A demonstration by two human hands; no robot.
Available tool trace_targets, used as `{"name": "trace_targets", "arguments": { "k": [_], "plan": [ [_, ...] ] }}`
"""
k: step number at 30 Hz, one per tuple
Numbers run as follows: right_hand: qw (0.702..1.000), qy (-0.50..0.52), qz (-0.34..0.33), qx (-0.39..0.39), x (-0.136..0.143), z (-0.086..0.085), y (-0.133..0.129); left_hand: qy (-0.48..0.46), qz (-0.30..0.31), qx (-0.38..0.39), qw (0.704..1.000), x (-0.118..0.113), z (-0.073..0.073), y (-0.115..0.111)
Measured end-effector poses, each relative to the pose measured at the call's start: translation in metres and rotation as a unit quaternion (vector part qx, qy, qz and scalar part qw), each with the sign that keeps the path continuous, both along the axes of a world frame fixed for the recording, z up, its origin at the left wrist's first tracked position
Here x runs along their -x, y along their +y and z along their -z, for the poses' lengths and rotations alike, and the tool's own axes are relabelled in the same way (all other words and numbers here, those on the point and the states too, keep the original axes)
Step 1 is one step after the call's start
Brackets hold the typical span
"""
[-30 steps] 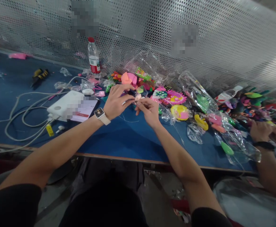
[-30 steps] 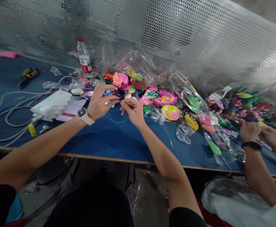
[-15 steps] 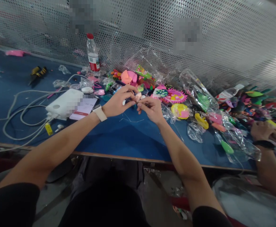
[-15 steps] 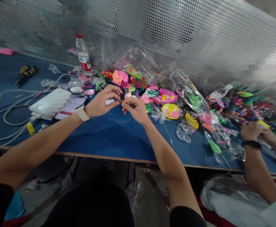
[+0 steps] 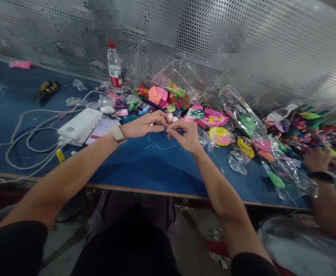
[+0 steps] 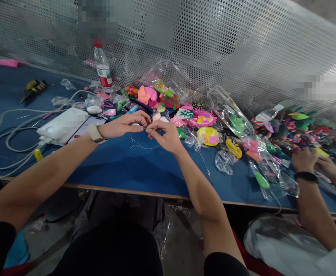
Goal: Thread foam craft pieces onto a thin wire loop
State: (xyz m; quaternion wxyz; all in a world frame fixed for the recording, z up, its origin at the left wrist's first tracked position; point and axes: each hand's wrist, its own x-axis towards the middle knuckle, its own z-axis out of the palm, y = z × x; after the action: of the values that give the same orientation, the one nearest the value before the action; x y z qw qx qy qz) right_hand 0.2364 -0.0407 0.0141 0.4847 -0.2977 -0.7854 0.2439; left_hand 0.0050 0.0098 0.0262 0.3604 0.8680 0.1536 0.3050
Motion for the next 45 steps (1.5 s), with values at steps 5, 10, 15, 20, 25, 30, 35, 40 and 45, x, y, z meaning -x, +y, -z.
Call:
{"name": "trace_targets", "arguments": {
  "k": [5,10,15,20,25,30,35,40,45],
  "plan": [
    [1.000,-0.011,0.005,-0.009,0.000,0.001,-0.001,-0.005,0.013,0.102,0.995,0.000,-0.002,-0.004],
    [0.999,-0.011,0.024,0.034,0.000,-0.002,-0.004,0.001,0.010,0.105,0.994,-0.002,0.002,-0.004],
    [0.992,0.051,0.015,0.112,0.002,0.001,0.003,-0.017,-0.101,-0.045,0.994,-0.009,0.010,-0.004],
    [0.977,0.126,0.007,0.173,0.006,0.010,0.011,-0.043,-0.224,-0.234,0.945,-0.013,0.014,-0.012],
    [0.974,0.124,0.013,0.188,0.006,0.014,0.015,0.004,-0.255,-0.318,0.913,-0.012,0.019,-0.014],
    [0.980,0.109,0.029,0.165,0.007,0.014,0.013,0.000,-0.266,-0.334,0.904,-0.013,0.018,-0.016],
    [0.986,0.096,0.027,0.134,0.006,0.009,0.009,-0.007,-0.267,-0.301,0.916,-0.014,0.015,-0.018],
    [0.990,0.058,0.012,0.125,0.001,0.004,0.008,-0.015,-0.229,-0.255,0.939,-0.014,0.012,-0.013],
    [0.985,0.072,-0.022,0.156,-0.003,0.005,0.014,-0.036,-0.184,-0.227,0.956,-0.013,0.009,-0.009]
  ]
}}
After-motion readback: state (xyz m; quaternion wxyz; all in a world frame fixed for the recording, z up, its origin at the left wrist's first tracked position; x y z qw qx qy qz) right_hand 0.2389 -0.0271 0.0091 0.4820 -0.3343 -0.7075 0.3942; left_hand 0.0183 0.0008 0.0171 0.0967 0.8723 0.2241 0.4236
